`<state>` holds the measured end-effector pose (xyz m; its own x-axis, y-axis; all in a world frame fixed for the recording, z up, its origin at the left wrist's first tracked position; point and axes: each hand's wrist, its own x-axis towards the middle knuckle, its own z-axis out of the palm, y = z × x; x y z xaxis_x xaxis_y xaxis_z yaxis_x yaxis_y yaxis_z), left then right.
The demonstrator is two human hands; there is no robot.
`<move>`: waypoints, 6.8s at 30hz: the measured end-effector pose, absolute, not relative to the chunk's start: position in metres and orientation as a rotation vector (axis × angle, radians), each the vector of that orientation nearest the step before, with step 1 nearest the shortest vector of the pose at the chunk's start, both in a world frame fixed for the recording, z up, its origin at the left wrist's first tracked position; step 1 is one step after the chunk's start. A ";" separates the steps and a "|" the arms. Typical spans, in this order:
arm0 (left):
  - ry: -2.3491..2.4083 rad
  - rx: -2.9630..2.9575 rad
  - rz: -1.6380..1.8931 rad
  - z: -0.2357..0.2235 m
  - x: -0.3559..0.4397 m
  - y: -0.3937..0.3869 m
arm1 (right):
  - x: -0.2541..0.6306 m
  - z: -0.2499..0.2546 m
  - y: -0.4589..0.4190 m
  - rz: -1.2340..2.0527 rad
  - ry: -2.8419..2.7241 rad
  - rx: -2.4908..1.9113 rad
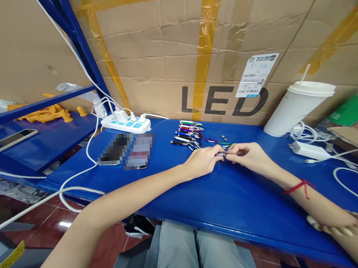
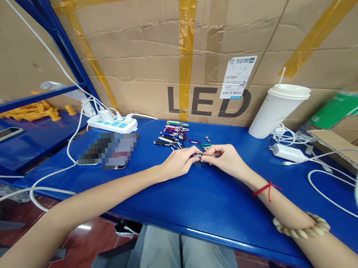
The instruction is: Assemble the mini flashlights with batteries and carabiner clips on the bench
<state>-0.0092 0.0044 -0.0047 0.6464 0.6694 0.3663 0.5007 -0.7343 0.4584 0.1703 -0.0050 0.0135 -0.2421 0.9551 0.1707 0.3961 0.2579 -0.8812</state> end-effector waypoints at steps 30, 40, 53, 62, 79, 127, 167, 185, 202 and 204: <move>0.953 2.582 0.813 -0.006 -0.008 0.005 | 0.171 0.015 -0.001 0.965 -1.697 -1.359; 0.942 2.572 0.817 -0.005 -0.008 0.006 | 0.172 0.014 -0.001 0.933 -1.720 -1.363; 0.929 2.548 0.828 -0.005 -0.007 0.006 | 0.174 0.012 0.000 0.962 -1.706 -1.328; 0.968 2.562 0.815 -0.004 -0.007 0.006 | 0.169 0.019 -0.005 0.964 -1.652 -1.367; 1.018 2.553 0.809 -0.003 -0.007 0.006 | 0.168 0.018 -0.007 0.947 -1.682 -1.349; 1.118 2.339 0.795 0.002 -0.005 0.005 | 0.176 0.011 -0.005 0.614 -1.934 -1.167; 0.780 2.476 0.766 -0.008 -0.010 0.007 | 0.179 0.013 -0.003 0.523 -2.044 -0.865; 1.074 2.428 0.851 -0.001 -0.004 0.003 | 0.183 0.007 0.006 0.660 -1.977 -0.999; 0.605 2.540 0.765 0.003 -0.010 -0.003 | 0.189 0.007 0.009 1.202 -1.876 -1.099; 0.589 2.571 0.771 0.003 -0.010 -0.002 | 0.188 0.005 0.008 1.196 -1.864 -1.085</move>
